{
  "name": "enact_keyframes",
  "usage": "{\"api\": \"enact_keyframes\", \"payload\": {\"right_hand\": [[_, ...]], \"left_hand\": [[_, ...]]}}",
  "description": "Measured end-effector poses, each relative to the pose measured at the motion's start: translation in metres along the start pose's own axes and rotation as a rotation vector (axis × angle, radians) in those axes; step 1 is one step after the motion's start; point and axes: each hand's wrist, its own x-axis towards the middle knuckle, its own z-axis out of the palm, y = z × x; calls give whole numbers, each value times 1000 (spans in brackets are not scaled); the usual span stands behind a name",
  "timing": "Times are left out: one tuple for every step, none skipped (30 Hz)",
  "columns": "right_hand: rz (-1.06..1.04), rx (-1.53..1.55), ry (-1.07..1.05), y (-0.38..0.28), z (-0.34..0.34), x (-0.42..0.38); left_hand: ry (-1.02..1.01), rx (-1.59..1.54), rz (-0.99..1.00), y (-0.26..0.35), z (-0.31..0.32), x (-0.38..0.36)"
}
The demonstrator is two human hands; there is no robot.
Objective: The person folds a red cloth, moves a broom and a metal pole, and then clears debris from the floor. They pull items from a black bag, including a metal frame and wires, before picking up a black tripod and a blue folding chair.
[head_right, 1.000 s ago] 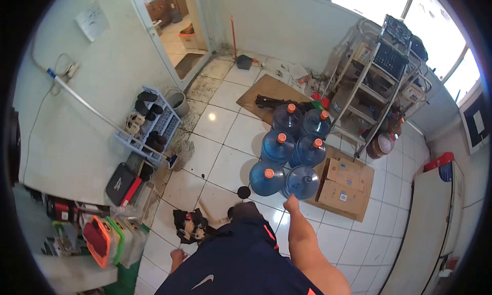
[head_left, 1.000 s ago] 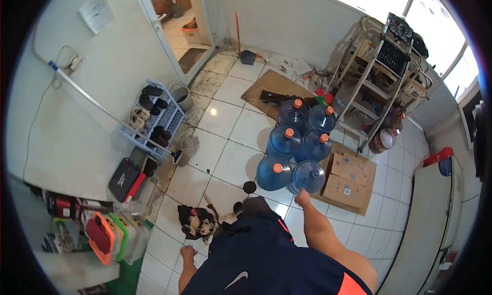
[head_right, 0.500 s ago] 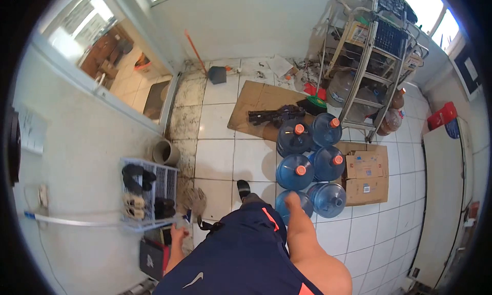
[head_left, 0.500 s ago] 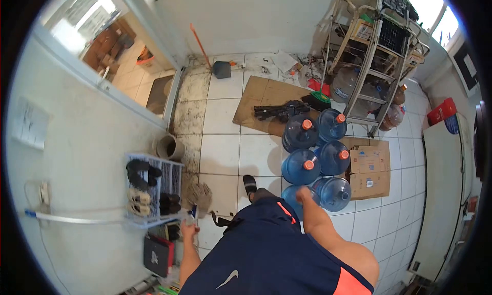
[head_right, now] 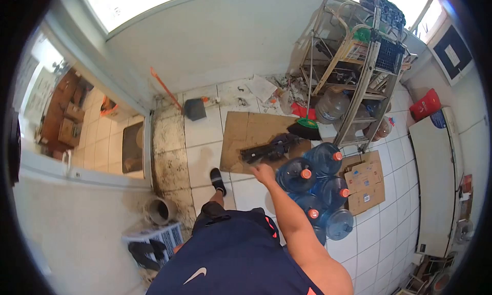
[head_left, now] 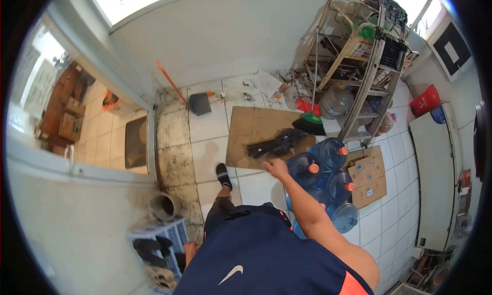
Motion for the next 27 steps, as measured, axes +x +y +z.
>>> {"api": "enact_keyframes", "payload": {"right_hand": [[45, -21, 46, 33, 22, 14], [235, -65, 48, 69, 47, 22], [191, 27, 300, 105, 68, 7], [510, -100, 24, 111, 57, -3], [370, -394, -361, 150, 63, -5], [578, -218, -195, 151, 59, -16], [787, -37, -37, 148, 54, -27], [792, -13, 89, 156, 52, -33], [800, 7, 207, 159, 56, -45], [908, 103, 200, 153, 59, -53], [1003, 198, 209, 150, 55, -49], [1091, 292, 220, 149, 48, -41], [1049, 281, 123, 103, 5, -26], [1045, 158, 206, 102, 6, -9], [1034, 36, 284, 106, 8, 11], [1017, -84, 361, 112, 11, 35], [998, -59, 353, 120, 11, 66], [981, -34, 343, 130, 9, 101], [961, -8, 332, 140, 5, 137], [920, 5, 301, 147, 0, 176], [880, 22, 274, 152, -6, 220], [842, 46, 255, 160, -11, 268], [910, 118, 224, 166, -13, 314], [863, 103, 159, 172, -21, 364], [817, 83, 90, 179, -30, 419], [809, 138, 115, 186, -31, 461], [788, 176, 143, 201, -38, 511]], "left_hand": [[-44, 180, 169, 6, -8, 37], [-77, 309, 343, 19, -19, 78], [-152, 87, 70, 52, -31, 111], [-154, -185, -236, 94, -45, 143], [-85, -398, -514, 174, -66, 161], [-110, -292, -396, 176, -70, 224], [-121, -185, -277, 175, -72, 285], [-115, -195, -197, 221, -82, 323], [-200, -155, -182, 262, -99, 368], [-187, -27, -63, 308, -102, 406], [-162, -90, -61, 375, -105, 428], [-165, -28, 22, 437, -103, 447], [-139, -90, 72, 502, -98, 449], [-108, -152, 120, 559, -87, 446], [-163, -198, 107, 600, -77, 452], [-215, -245, 96, 637, -64, 461], [-267, -289, 85, 665, -47, 471], [-301, -247, 96, 685, -25, 477], [-334, -205, 107, 701, -2, 482], [-366, -165, 122, 719, 24, 490], [-431, -133, 140, 721, 50, 503], [-467, -78, 136, 699, 80, 529], [-599, 119, 120, 681, 103, 558], [-557, -14, 8, 710, 131, 534], [-598, 41, -23, 752, 166, 523], [-644, 107, -82, 777, 187, 513], [-673, 135, -50, 788, 209, 512]]}}
